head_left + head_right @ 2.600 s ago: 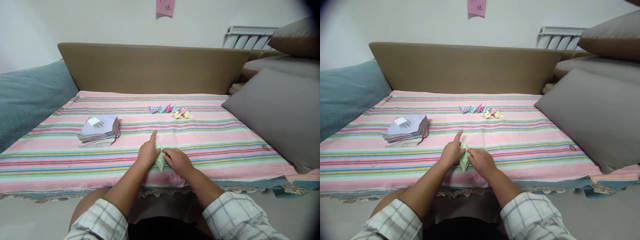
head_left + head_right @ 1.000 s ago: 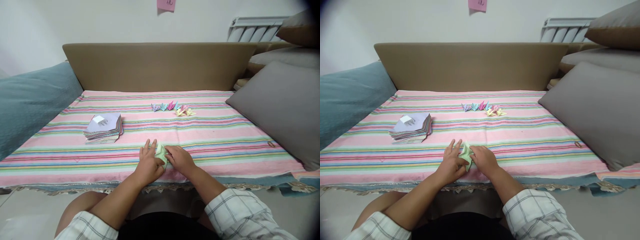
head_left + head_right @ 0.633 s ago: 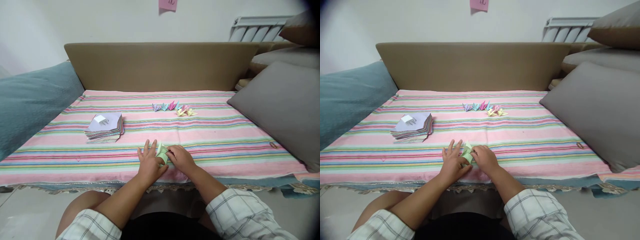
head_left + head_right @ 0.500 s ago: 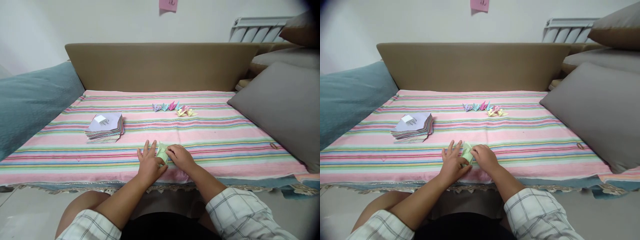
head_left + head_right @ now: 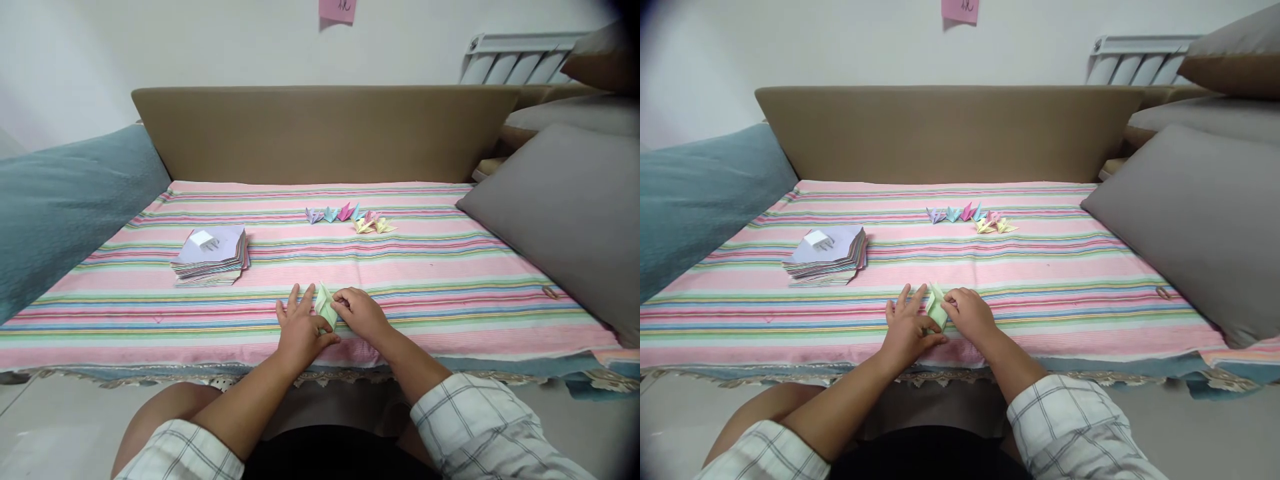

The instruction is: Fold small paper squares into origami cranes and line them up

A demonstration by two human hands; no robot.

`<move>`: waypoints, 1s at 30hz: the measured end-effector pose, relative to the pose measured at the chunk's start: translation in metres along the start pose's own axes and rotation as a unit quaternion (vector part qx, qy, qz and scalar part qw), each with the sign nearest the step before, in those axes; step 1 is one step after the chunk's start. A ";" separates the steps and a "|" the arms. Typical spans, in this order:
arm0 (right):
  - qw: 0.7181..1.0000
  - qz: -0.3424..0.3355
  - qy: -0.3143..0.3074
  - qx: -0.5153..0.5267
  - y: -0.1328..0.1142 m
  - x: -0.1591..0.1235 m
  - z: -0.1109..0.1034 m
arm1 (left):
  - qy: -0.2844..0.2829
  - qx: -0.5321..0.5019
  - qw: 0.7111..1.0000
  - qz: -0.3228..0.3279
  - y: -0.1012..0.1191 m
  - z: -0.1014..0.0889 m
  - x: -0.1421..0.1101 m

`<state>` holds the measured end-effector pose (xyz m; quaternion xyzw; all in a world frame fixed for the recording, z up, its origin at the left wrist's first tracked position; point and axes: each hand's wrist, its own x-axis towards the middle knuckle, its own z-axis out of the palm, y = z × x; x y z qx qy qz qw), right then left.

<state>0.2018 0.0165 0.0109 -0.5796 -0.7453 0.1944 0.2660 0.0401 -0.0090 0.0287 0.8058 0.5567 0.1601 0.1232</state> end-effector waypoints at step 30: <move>0.998 0.018 -0.011 0.056 0.001 0.003 -0.002 | 0.018 0.015 0.998 0.050 -0.010 0.004 -0.008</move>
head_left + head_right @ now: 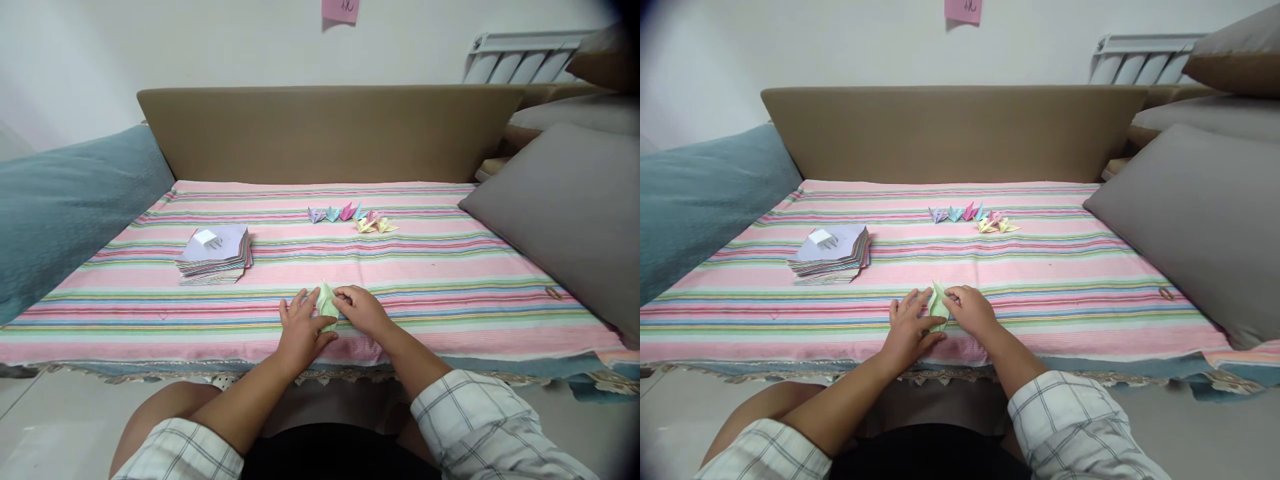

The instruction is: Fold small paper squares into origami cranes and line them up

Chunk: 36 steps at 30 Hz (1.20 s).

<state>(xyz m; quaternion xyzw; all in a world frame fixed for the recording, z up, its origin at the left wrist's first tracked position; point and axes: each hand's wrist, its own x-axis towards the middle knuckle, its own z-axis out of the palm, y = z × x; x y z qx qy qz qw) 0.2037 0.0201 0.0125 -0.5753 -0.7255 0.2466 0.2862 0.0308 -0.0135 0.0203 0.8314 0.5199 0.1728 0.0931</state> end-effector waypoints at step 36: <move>0.996 0.064 0.041 -0.052 -0.005 0.006 0.005 | -0.051 -0.052 0.997 -0.029 -0.002 -0.001 0.009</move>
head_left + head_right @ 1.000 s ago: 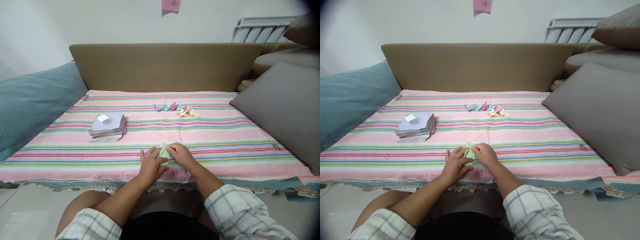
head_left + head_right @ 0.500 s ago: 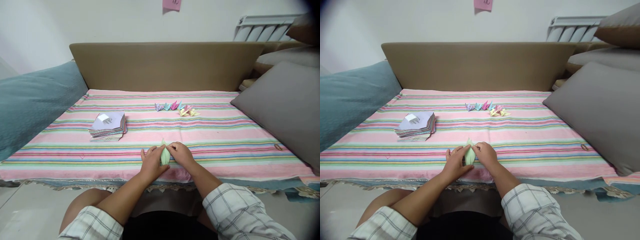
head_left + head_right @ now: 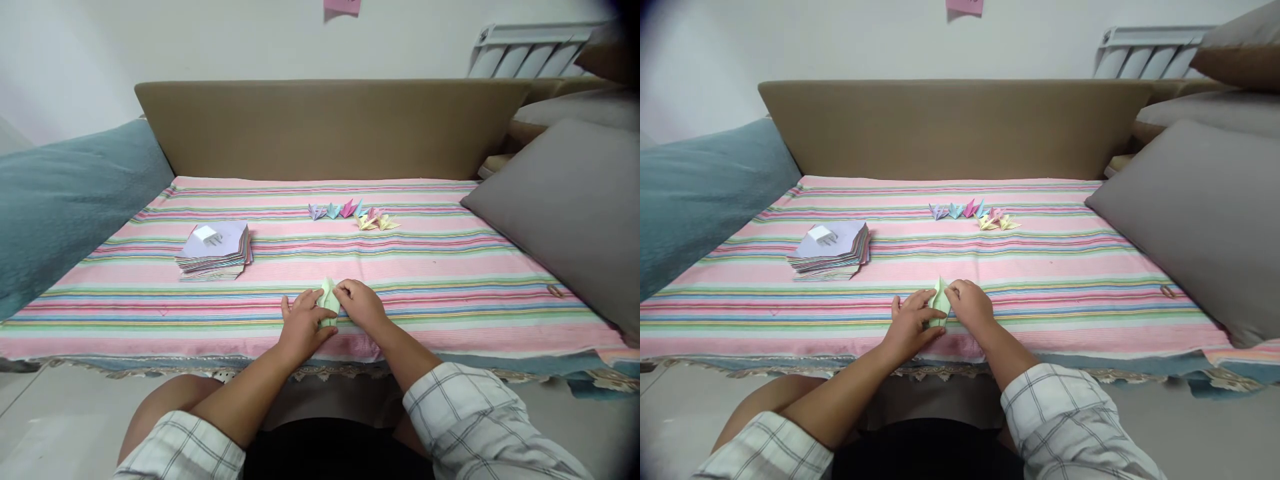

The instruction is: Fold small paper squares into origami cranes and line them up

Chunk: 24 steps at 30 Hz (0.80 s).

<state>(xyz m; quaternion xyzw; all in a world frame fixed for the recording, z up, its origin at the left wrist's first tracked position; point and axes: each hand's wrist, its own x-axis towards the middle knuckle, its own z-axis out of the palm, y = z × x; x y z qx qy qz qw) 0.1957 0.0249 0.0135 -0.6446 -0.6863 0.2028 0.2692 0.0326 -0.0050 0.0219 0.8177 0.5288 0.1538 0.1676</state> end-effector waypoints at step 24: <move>0.999 -0.002 0.044 -0.006 0.001 0.007 0.008 | 0.024 0.019 1.000 -0.005 0.003 0.008 0.002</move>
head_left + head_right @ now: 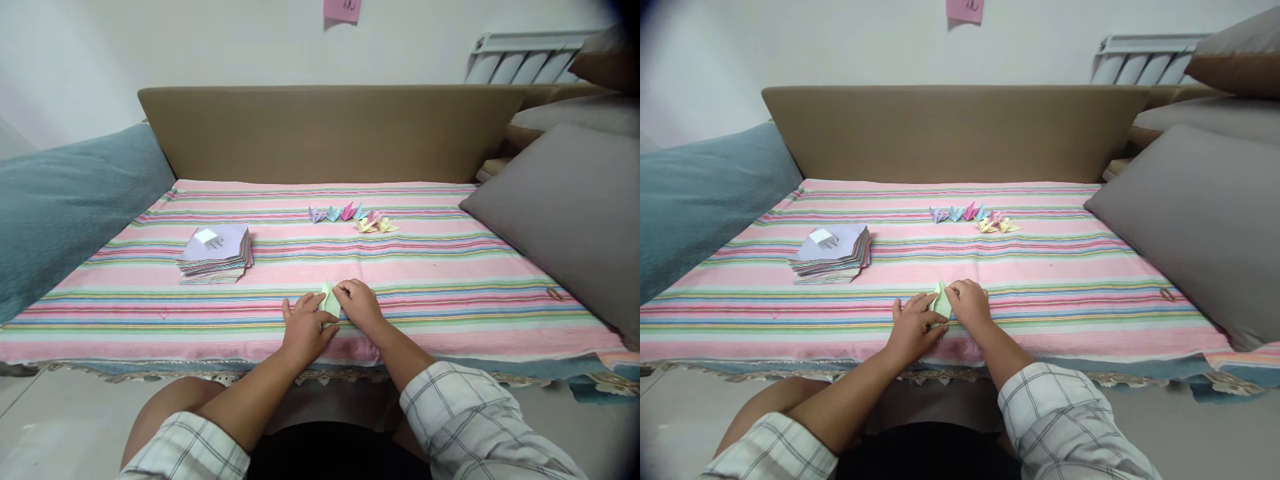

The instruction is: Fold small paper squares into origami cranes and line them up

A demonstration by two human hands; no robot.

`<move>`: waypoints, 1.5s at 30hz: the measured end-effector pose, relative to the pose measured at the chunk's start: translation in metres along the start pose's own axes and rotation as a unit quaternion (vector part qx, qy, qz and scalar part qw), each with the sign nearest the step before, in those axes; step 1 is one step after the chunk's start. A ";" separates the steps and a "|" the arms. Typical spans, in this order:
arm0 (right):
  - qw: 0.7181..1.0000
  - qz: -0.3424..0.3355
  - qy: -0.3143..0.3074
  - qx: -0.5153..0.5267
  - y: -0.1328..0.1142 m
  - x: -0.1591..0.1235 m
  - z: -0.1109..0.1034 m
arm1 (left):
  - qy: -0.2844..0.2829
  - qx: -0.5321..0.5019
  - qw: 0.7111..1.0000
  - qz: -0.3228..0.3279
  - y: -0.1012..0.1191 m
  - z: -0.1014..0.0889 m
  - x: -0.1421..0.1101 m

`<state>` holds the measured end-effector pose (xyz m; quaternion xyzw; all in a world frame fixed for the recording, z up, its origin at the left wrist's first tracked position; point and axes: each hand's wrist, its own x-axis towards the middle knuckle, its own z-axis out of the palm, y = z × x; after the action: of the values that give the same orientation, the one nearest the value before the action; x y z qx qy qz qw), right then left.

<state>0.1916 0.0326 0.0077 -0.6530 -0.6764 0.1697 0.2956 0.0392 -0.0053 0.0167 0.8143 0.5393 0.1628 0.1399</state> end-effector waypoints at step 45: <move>0.970 -0.239 0.016 -0.045 0.005 -0.024 0.012 | 0.057 -0.061 0.996 0.010 -0.019 -0.011 0.014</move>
<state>0.1873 0.0113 -0.0082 -0.4879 -0.8146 0.0532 0.3091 0.0240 0.0153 0.0209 0.7991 0.5271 0.2431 0.1563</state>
